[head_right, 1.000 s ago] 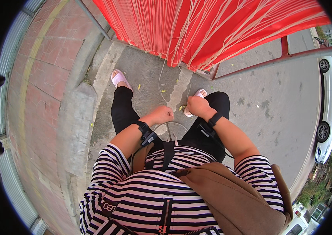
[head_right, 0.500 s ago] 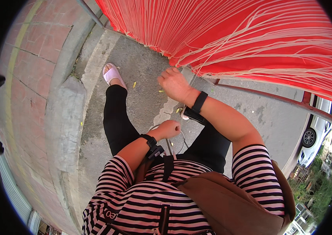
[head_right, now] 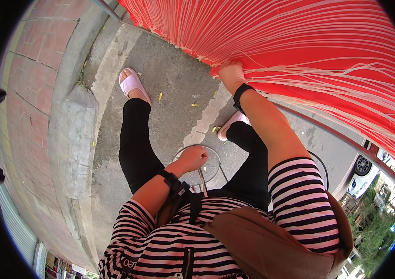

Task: The person sits on a sidewalk and repeatedly unties and reties small white cords attached to a red net. They separate strands, pull them through loops, and tighten knots by hand. The net remains draped over a nearby structure throughout the clip.

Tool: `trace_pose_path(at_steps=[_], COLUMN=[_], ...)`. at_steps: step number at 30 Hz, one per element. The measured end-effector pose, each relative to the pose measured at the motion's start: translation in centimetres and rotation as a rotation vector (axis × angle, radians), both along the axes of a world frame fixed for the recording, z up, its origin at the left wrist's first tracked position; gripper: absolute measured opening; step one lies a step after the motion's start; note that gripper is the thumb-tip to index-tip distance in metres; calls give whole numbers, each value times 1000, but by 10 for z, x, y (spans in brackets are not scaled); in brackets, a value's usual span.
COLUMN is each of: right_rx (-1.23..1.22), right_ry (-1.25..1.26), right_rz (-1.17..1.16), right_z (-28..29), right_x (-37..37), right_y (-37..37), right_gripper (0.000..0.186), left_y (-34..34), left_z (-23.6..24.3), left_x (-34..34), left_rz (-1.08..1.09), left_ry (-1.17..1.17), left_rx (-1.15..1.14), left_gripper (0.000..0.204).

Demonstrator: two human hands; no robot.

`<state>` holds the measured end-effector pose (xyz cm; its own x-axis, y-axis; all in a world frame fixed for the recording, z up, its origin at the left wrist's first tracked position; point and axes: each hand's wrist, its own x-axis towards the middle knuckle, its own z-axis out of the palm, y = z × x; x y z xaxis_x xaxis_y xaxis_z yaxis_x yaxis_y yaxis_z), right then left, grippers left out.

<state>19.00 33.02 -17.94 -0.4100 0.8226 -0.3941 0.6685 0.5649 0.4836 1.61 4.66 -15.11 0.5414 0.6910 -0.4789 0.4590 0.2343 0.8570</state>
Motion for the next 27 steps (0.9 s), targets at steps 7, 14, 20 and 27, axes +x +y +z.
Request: trace_pose_path(at_steps=[7,14,20,27], right_rx=[-244,-344,-498,-491], right_ry=[139,181,614,1253], right_rz=[-444,-394,-512,-847], right_z=[14,12,1,10], right_x=[30,69,97,85], right_y=[-2,-40,-54,-44], right_gripper=[20,22,23,23], left_y=[19,31,34,45], left_z=[-12,-28,-30,7], left_x=[-13,-30,-36,-41], left_rz=[182,359,447,460], left_ry=[89,86,19,43], left_rx=[17,-24,-37,-103], left_gripper=[11,11,11,12])
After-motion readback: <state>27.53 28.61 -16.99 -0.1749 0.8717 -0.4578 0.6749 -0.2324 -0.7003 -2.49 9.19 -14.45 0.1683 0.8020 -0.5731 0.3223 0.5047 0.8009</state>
